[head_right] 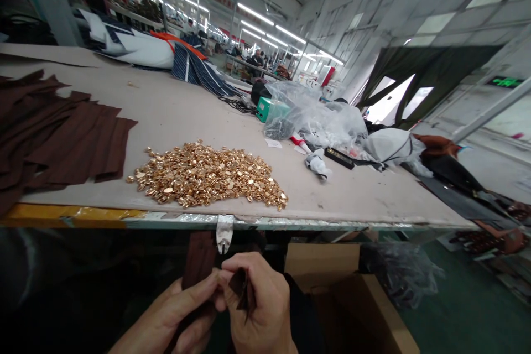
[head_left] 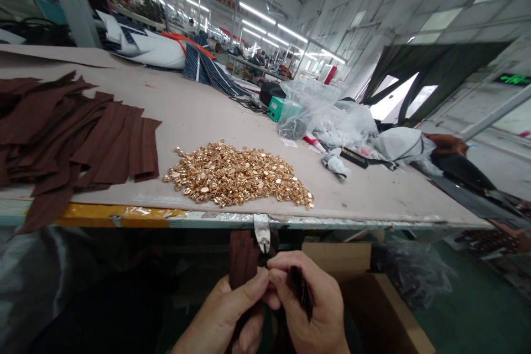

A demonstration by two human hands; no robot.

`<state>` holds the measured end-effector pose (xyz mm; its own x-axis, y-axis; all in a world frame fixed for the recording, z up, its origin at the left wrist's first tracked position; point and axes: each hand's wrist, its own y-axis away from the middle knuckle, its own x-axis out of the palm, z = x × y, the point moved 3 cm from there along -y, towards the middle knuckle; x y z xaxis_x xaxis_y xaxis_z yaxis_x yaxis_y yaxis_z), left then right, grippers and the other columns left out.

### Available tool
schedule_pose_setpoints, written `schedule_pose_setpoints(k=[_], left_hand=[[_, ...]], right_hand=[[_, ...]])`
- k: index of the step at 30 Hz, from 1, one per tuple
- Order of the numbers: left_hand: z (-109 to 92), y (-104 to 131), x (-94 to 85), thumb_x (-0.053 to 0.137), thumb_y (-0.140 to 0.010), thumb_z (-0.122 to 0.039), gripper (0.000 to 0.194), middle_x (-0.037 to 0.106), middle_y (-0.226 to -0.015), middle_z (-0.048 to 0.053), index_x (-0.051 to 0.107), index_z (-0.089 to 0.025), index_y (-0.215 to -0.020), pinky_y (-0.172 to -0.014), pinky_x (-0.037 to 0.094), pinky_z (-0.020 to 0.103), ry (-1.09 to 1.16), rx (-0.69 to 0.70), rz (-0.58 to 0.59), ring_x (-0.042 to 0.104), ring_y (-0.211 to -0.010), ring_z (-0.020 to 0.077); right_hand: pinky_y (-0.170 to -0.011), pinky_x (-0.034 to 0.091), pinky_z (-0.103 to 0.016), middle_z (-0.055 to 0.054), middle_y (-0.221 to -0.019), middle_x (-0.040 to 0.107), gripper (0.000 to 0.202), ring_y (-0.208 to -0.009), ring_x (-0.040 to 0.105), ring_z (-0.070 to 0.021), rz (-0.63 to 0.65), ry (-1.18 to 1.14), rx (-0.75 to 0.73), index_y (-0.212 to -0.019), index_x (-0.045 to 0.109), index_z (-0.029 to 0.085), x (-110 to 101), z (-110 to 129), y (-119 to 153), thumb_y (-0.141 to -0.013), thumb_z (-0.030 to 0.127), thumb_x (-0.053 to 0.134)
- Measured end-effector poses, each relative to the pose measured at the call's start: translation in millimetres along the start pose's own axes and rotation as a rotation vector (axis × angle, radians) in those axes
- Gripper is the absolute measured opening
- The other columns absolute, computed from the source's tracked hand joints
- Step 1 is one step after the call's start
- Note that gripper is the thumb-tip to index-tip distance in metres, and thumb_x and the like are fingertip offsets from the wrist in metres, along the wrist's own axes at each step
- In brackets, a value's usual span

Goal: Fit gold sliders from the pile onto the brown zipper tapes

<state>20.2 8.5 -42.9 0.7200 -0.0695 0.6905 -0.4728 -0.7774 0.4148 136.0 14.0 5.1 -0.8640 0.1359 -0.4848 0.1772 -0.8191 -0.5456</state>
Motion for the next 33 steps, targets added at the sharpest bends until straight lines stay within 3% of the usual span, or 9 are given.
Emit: schedule_pose_setpoints(k=[4, 7, 12, 16, 19, 24, 29, 33], left_hand=[[-1, -2, -2.4, 0.064, -0.077, -0.046, 0.033, 0.034, -0.032, -0.010, 0.063, -0.015, -0.064, -0.038, 0.013, 0.019, 0.060, 0.029, -0.040, 0.019, -0.031, 0.0021], [-2, -6, -2.3, 0.064, -0.077, -0.044, 0.032, 0.035, -0.033, -0.009, 0.062, -0.015, -0.064, -0.038, 0.013, 0.020, 0.055, 0.043, -0.059, 0.019, -0.031, 0.0023], [-5, -12, -2.9, 0.063, -0.079, -0.041, 0.030, 0.035, -0.033, -0.009, 0.061, -0.015, -0.064, -0.040, 0.012, 0.021, 0.004, 0.114, -0.100, 0.021, -0.033, 0.0036], [-11, -13, -3.2, 0.060, -0.080, -0.044, 0.032, 0.036, -0.034, -0.008, 0.061, -0.015, -0.065, -0.041, 0.012, 0.022, -0.058, 0.139, -0.115, 0.022, -0.035, 0.0048], [-16, -9, -1.0, 0.061, -0.078, -0.040, 0.028, 0.037, -0.036, -0.008, 0.061, -0.016, -0.065, -0.040, 0.013, 0.022, -0.136, 0.162, -0.162, 0.025, -0.036, 0.0051], [-20, 4, 1.9, 0.070, -0.067, -0.039, 0.026, 0.057, -0.056, -0.003, 0.066, -0.017, -0.079, -0.038, 0.019, 0.019, -0.210, 0.197, -0.203, 0.033, -0.035, 0.0038], [-14, 11, 2.0, 0.074, -0.061, -0.051, 0.037, 0.041, -0.036, -0.007, 0.063, -0.015, -0.061, -0.038, 0.016, 0.020, -0.323, 0.190, -0.004, 0.030, -0.033, 0.0042], [-12, 10, 1.4, 0.067, -0.060, -0.066, 0.052, 0.059, -0.057, 0.000, 0.064, -0.017, -0.076, -0.037, 0.018, 0.020, -0.179, 0.181, -0.098, 0.038, -0.036, 0.0056]], right_hand=[[-0.071, 0.056, -0.028, -0.010, -0.093, 0.064, 0.028, -0.085, 0.066, -0.0194, 0.042, 0.176, -0.172, -0.105, 0.061, 0.019, -1, -1, -2, -0.084, 0.004, 0.052], [-0.067, 0.056, -0.025, -0.011, -0.100, 0.062, 0.038, -0.080, 0.066, -0.0170, 0.078, 0.228, -0.191, -0.117, 0.059, 0.019, -1, -6, -1, -0.083, 0.003, 0.054], [-0.061, 0.053, -0.023, -0.011, -0.093, 0.062, 0.034, -0.070, 0.065, -0.0140, 0.076, 0.326, -0.186, -0.116, 0.062, 0.015, 1, -11, -3, -0.085, 0.005, 0.056], [-0.056, 0.050, -0.021, -0.006, -0.079, 0.062, 0.029, -0.060, 0.062, -0.0121, 0.063, 0.297, -0.084, -0.113, 0.064, 0.016, 5, -10, -11, -0.087, 0.008, 0.054], [-0.058, 0.049, -0.022, -0.003, -0.074, 0.063, 0.022, -0.060, 0.061, -0.0125, 0.041, 0.182, 0.087, -0.108, 0.066, 0.018, 8, -11, -18, -0.088, 0.016, 0.054], [-0.051, 0.041, -0.021, 0.003, -0.062, 0.057, 0.019, -0.053, 0.050, -0.0103, -0.002, -0.122, 0.411, -0.097, 0.067, 0.019, 3, -17, -20, -0.083, 0.031, 0.062], [-0.047, 0.034, -0.021, 0.006, -0.055, 0.049, 0.015, -0.049, 0.042, -0.0085, 0.081, -0.316, 0.542, -0.079, 0.068, 0.017, 4, -7, -12, -0.069, 0.026, 0.075], [-0.049, 0.039, -0.023, 0.003, -0.059, 0.052, 0.019, -0.050, 0.051, -0.0104, 0.075, -0.497, 0.559, -0.061, 0.059, 0.016, 10, -1, -6, -0.069, 0.025, 0.074]])
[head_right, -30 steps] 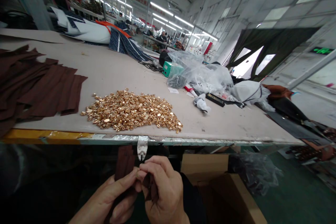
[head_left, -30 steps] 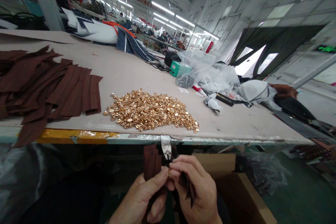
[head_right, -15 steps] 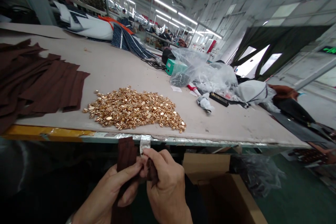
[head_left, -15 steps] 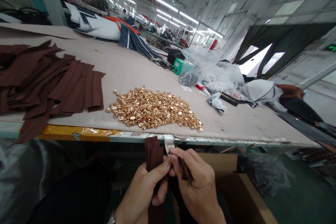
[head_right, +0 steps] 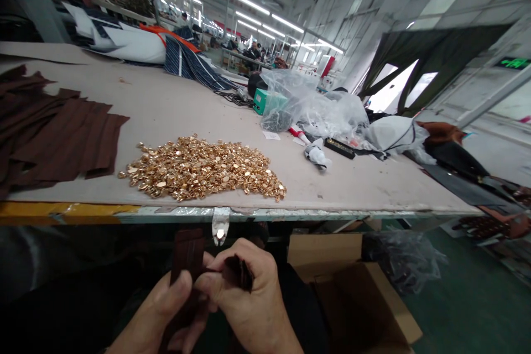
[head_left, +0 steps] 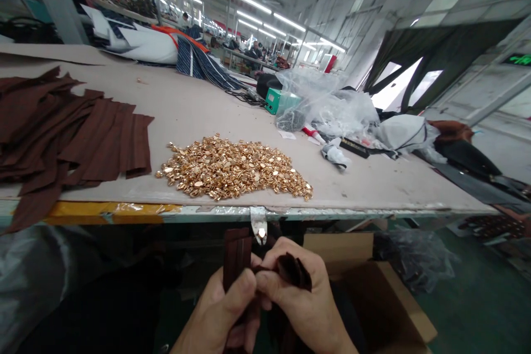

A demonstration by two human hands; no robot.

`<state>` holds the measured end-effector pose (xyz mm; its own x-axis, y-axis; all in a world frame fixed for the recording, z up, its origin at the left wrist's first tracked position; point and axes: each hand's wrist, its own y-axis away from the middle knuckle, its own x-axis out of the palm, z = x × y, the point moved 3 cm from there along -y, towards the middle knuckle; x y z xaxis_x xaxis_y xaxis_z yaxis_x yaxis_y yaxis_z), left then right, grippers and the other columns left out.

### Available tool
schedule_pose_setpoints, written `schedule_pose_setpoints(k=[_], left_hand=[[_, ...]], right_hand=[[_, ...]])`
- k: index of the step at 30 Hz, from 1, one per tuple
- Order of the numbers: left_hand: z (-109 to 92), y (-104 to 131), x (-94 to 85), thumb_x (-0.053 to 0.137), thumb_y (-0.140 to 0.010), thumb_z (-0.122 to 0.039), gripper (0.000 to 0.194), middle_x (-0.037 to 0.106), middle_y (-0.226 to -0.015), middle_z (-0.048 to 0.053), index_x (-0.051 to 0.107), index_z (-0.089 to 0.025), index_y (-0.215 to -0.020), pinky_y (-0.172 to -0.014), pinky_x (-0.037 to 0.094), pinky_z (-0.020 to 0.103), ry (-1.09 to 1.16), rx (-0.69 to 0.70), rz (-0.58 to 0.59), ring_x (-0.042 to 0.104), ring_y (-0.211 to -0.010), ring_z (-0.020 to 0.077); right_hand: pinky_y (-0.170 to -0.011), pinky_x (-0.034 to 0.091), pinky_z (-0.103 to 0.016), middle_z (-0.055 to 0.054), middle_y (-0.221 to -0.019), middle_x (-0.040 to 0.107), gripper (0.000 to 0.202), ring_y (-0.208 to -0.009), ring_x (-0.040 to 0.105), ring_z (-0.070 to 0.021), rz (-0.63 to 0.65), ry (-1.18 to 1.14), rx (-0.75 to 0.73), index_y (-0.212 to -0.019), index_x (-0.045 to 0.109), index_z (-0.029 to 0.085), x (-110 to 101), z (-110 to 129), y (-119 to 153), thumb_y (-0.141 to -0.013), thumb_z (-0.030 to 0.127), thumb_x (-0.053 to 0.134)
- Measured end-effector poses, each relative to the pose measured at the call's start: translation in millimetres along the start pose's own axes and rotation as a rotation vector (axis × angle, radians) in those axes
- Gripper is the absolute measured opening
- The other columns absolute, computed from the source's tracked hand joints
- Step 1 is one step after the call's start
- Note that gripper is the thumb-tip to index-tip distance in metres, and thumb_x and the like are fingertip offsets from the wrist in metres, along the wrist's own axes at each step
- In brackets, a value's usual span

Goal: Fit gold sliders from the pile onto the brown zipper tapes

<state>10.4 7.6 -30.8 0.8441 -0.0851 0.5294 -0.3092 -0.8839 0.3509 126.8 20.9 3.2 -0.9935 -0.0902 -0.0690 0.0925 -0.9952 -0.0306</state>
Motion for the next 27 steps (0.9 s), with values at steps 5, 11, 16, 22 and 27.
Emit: schedule_pose_setpoints(k=[5, 11, 16, 22, 27], left_hand=[[-8, -4, -5.8, 0.057, -0.075, -0.060, 0.046, 0.053, -0.052, -0.002, 0.057, -0.017, -0.059, -0.047, 0.037, 0.022, -0.047, 0.022, -0.247, 0.045, -0.049, 0.0115], [-22, 0, -8.7, 0.074, -0.064, -0.050, 0.031, 0.057, -0.060, -0.002, 0.065, -0.019, -0.067, -0.057, 0.042, 0.022, -0.336, 0.317, -0.308, 0.051, -0.060, 0.0142], [-15, -1, -5.3, 0.073, -0.067, -0.046, 0.029, 0.039, -0.047, -0.008, 0.061, -0.019, -0.066, -0.043, 0.027, 0.018, -0.167, 0.108, -0.236, 0.030, -0.044, 0.0071], [-10, -4, -4.9, 0.076, -0.061, -0.053, 0.040, 0.035, -0.039, -0.010, 0.061, -0.017, -0.074, -0.038, 0.017, 0.016, -0.048, -0.085, -0.178, 0.023, -0.037, 0.0034], [-9, -3, -6.1, 0.078, -0.061, -0.048, 0.037, 0.035, -0.038, -0.011, 0.059, -0.016, -0.069, -0.039, 0.015, 0.016, -0.006, -0.124, -0.179, 0.022, -0.037, 0.0022]], right_hand=[[-0.045, 0.037, -0.021, 0.004, -0.052, 0.054, 0.017, -0.047, 0.048, -0.0092, -0.015, -0.080, 0.095, -0.069, 0.063, 0.015, -2, -5, 3, -0.075, 0.029, 0.069], [-0.049, 0.040, -0.019, 0.003, -0.057, 0.055, 0.012, -0.052, 0.047, -0.0094, -0.098, 0.125, -0.003, -0.070, 0.067, 0.015, -8, -3, 5, -0.076, 0.026, 0.069], [-0.058, 0.049, -0.023, -0.004, -0.072, 0.067, 0.015, -0.064, 0.062, -0.0151, -0.001, 0.347, -0.527, -0.086, 0.066, 0.018, -6, 5, 11, -0.078, 0.008, 0.059], [-0.057, 0.047, -0.022, -0.001, -0.070, 0.064, 0.005, -0.062, 0.059, -0.0136, -0.126, 0.224, -0.374, -0.081, 0.065, 0.018, -8, 0, 9, -0.079, 0.014, 0.063], [-0.054, 0.041, -0.021, 0.002, -0.064, 0.055, 0.020, -0.059, 0.049, -0.0113, -0.116, -0.039, -0.017, -0.064, 0.060, 0.016, -3, -14, 5, -0.070, 0.027, 0.076]])
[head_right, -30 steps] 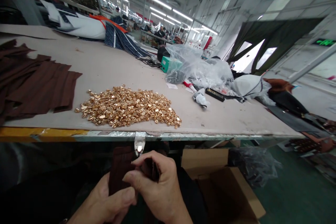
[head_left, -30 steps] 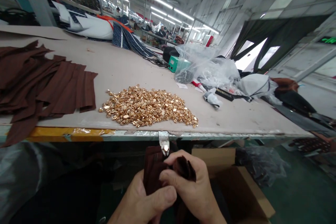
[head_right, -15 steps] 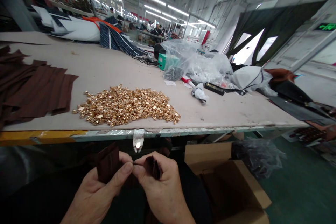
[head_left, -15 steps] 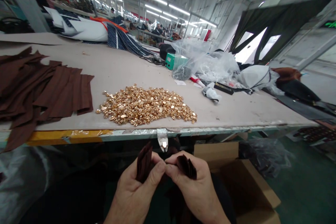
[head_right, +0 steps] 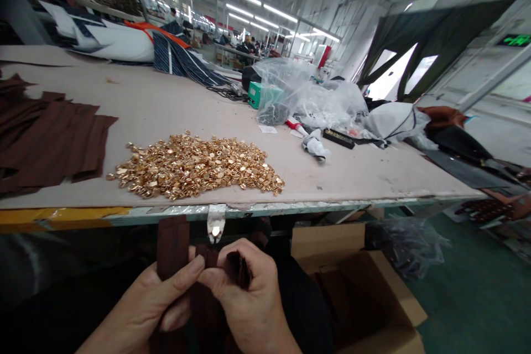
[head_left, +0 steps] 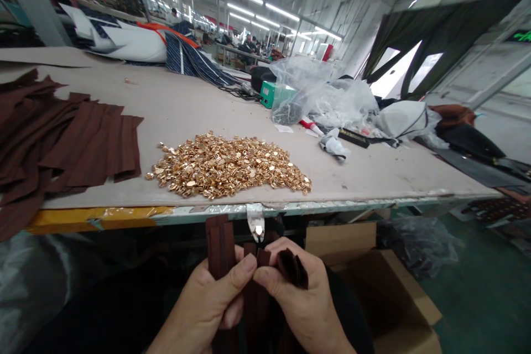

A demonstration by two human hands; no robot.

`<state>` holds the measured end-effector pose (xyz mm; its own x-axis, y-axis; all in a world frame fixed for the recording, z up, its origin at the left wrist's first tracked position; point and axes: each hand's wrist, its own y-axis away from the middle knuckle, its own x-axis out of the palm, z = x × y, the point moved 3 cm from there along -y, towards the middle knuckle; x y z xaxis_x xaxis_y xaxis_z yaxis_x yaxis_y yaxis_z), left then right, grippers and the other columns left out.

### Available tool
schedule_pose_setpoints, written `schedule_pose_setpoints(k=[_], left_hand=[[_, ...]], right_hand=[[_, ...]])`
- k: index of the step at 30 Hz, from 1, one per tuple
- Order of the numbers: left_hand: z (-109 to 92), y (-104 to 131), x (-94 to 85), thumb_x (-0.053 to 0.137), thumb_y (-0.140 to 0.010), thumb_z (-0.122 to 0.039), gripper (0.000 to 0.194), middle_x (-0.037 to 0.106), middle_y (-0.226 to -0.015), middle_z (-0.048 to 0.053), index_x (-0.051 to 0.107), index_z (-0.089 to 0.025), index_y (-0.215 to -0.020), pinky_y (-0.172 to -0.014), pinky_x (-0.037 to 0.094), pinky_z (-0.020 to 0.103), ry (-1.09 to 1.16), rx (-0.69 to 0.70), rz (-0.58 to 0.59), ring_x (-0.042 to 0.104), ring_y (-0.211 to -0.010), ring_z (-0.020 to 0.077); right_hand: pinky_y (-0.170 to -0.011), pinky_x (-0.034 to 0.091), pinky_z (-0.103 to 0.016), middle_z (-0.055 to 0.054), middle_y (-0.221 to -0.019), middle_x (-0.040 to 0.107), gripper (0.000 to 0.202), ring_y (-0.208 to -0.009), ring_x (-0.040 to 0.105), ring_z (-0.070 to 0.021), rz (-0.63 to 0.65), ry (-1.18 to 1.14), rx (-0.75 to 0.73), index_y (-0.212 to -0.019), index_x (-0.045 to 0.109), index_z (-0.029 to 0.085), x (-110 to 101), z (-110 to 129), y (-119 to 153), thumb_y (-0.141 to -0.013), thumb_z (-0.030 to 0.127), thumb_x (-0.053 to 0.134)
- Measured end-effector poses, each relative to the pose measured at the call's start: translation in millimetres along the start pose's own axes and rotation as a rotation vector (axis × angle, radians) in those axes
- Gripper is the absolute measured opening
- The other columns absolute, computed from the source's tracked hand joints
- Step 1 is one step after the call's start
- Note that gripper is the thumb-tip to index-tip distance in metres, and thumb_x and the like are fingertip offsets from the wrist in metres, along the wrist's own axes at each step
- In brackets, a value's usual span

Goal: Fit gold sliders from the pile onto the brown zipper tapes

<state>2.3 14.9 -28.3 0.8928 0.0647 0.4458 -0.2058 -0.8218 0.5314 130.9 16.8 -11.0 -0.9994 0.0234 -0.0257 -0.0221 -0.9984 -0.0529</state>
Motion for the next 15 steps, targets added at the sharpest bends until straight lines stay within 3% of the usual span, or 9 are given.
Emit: schedule_pose_setpoints(k=[3, 7, 15], left_hand=[[-2, 0, 0.9, 0.071, -0.071, -0.045, 0.031, 0.036, -0.038, -0.009, 0.060, -0.017, -0.069, -0.041, 0.017, 0.016, 0.077, -0.014, 0.066, 0.023, -0.039, 0.0037], [-12, -5, -2.1, 0.069, -0.074, -0.039, 0.026, 0.046, -0.044, -0.006, 0.060, -0.016, -0.067, -0.040, 0.019, 0.016, 0.013, 0.052, 0.062, 0.027, -0.040, 0.0038], [-20, -12, -3.1, 0.068, -0.070, -0.041, 0.029, 0.047, -0.043, -0.005, 0.057, -0.016, -0.062, -0.040, 0.017, 0.017, -0.172, 0.061, 0.016, 0.033, -0.040, 0.0051]], right_hand=[[-0.047, 0.037, -0.020, 0.003, -0.059, 0.051, 0.026, -0.049, 0.041, -0.0074, 0.009, -0.281, 0.188, -0.067, 0.059, 0.016, 2, -12, -1, -0.073, 0.037, 0.073], [-0.033, 0.018, -0.014, 0.009, -0.045, 0.040, 0.032, -0.034, 0.017, -0.0007, 0.064, -0.515, 0.390, -0.068, 0.059, 0.014, 6, -17, -6, -0.078, 0.043, 0.067], [-0.033, 0.016, -0.013, 0.009, -0.051, 0.048, 0.032, -0.034, 0.019, 0.0012, 0.002, -0.564, 0.470, -0.064, 0.044, 0.018, 7, -9, -16, -0.068, 0.030, 0.073]])
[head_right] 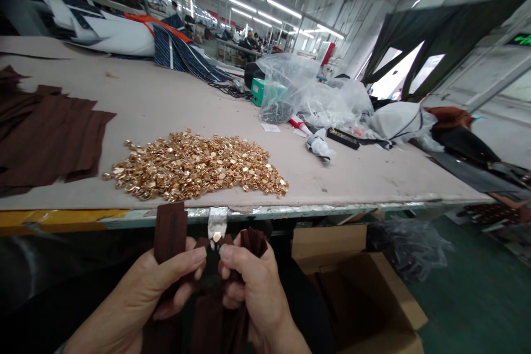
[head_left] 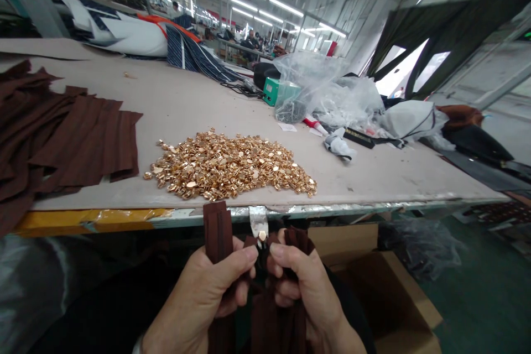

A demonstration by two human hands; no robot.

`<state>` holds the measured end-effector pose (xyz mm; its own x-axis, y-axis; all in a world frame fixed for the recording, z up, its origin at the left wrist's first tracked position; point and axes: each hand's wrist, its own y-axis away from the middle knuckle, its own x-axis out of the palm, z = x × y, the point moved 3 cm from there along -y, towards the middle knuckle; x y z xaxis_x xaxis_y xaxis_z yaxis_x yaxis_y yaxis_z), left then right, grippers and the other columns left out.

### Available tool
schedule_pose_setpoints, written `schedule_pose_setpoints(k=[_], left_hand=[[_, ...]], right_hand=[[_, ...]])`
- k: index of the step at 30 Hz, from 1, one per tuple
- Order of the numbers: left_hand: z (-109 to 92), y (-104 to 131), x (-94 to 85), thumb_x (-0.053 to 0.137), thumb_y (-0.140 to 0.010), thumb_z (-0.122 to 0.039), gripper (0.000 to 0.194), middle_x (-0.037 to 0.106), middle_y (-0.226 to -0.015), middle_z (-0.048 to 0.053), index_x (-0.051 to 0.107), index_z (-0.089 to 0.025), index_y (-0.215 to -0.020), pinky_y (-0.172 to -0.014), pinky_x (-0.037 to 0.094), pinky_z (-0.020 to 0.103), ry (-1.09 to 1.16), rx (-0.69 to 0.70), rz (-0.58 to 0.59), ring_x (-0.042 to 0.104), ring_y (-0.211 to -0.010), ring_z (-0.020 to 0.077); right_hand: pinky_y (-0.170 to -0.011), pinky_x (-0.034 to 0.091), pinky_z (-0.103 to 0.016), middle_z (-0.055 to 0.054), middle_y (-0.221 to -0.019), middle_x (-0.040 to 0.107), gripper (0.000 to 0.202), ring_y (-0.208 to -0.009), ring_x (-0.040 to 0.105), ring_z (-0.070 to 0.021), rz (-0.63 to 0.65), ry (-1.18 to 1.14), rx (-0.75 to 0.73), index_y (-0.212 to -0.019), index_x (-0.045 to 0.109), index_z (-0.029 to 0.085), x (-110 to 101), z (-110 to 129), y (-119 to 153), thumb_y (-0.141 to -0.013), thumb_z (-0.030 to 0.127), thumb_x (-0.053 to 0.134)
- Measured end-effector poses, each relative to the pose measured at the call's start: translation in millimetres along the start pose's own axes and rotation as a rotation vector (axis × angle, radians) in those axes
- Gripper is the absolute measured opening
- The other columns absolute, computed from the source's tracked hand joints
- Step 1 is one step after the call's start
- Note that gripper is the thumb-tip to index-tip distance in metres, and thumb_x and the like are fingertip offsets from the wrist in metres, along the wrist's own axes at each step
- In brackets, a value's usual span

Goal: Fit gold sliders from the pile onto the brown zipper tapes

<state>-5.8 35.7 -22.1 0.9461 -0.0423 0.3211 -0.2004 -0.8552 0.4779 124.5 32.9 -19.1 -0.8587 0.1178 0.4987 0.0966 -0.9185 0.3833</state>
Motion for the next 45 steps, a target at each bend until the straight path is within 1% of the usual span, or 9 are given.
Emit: schedule_pose_setpoints(k=[8, 17, 20, 26, 30, 33, 38, 41, 45], left_hand=[[0, -3, 5.2, 0.067, -0.071, -0.038, 0.028, 0.047, -0.040, -0.005, 0.053, -0.016, -0.058, -0.039, 0.013, 0.017, 0.018, -0.004, -0.008, 0.029, -0.036, 0.0040], [-4, -4, 9.3, 0.071, -0.067, -0.036, 0.028, 0.051, -0.043, -0.004, 0.055, -0.016, -0.056, -0.038, 0.018, 0.015, 0.079, -0.005, -0.047, 0.034, -0.036, 0.0036], [-3, -6, 9.4, 0.072, -0.066, -0.035, 0.028, 0.048, -0.041, -0.006, 0.056, -0.015, -0.056, -0.037, 0.018, 0.014, 0.079, -0.003, -0.059, 0.035, -0.035, 0.0032], [-6, -5, 11.5, 0.075, -0.064, -0.031, 0.023, 0.049, -0.045, -0.008, 0.059, -0.015, -0.057, -0.040, 0.029, 0.013, 0.112, 0.005, -0.115, 0.041, -0.038, 0.0035], [-8, -8, 9.9, 0.075, -0.066, -0.034, 0.024, 0.057, -0.049, -0.006, 0.060, -0.017, -0.061, -0.042, 0.033, 0.015, 0.056, 0.099, -0.072, 0.043, -0.040, 0.0045], [-5, -11, 5.4, 0.071, -0.071, -0.042, 0.028, 0.054, -0.044, -0.007, 0.059, -0.017, -0.064, -0.042, 0.032, 0.016, -0.080, 0.154, -0.046, 0.042, -0.039, 0.0052], [-2, -6, 0.8, 0.053, -0.082, -0.053, 0.037, 0.047, -0.038, -0.009, 0.055, -0.019, -0.068, -0.042, 0.034, 0.018, -0.283, 0.231, -0.051, 0.043, -0.038, 0.0079], [-2, -5, 2.2, 0.048, -0.084, -0.055, 0.039, 0.046, -0.038, -0.008, 0.055, -0.020, -0.071, -0.041, 0.034, 0.020, -0.306, 0.247, -0.048, 0.043, -0.039, 0.0099], [-1, -8, 5.2, 0.049, -0.081, -0.059, 0.041, 0.043, -0.034, -0.008, 0.054, -0.020, -0.072, -0.040, 0.032, 0.020, -0.263, 0.198, -0.066, 0.042, -0.038, 0.0109]], right_hand=[[-0.032, 0.016, -0.012, 0.009, -0.049, 0.047, 0.030, -0.033, 0.018, 0.0020, 0.015, 0.018, 0.000, -0.063, 0.046, 0.017, 2, -1, -4, -0.067, 0.032, 0.072], [-0.032, 0.016, -0.012, 0.005, -0.051, 0.054, 0.029, -0.032, 0.020, 0.0019, 0.031, 0.040, -0.001, -0.060, 0.049, 0.015, 3, -1, -7, -0.069, 0.032, 0.070], [-0.032, 0.016, -0.012, 0.005, -0.051, 0.053, 0.029, -0.032, 0.022, 0.0019, 0.027, 0.023, 0.009, -0.060, 0.050, 0.015, 4, -1, -8, -0.069, 0.032, 0.072], [-0.032, 0.017, -0.013, 0.007, -0.050, 0.048, 0.029, -0.034, 0.023, 0.0013, 0.029, 0.019, -0.025, -0.061, 0.051, 0.015, 4, -4, -11, -0.070, 0.030, 0.073], [-0.032, 0.017, -0.013, 0.007, -0.052, 0.050, 0.029, -0.033, 0.022, 0.0013, 0.066, 0.039, -0.094, -0.064, 0.051, 0.015, 2, -3, -13, -0.074, 0.034, 0.072], [-0.034, 0.020, -0.014, 0.006, -0.054, 0.051, 0.029, -0.036, 0.027, -0.0006, 0.074, 0.168, -0.131, -0.069, 0.052, 0.016, -2, 3, -13, -0.075, 0.036, 0.072], [-0.042, 0.028, -0.018, 0.005, -0.057, 0.046, 0.029, -0.048, 0.036, -0.0063, -0.023, 0.498, -0.299, -0.071, 0.056, 0.015, -6, 22, -15, -0.079, 0.041, 0.068], [-0.046, 0.031, -0.021, 0.006, -0.056, 0.045, 0.026, -0.050, 0.037, -0.0078, -0.026, 0.641, -0.391, -0.066, 0.054, 0.016, 0, 30, -15, -0.080, 0.035, 0.065], [-0.053, 0.035, -0.022, 0.005, -0.060, 0.047, 0.022, -0.056, 0.041, -0.0104, -0.022, 0.866, -0.530, -0.066, 0.050, 0.018, 12, 36, -15, -0.083, 0.029, 0.058]])
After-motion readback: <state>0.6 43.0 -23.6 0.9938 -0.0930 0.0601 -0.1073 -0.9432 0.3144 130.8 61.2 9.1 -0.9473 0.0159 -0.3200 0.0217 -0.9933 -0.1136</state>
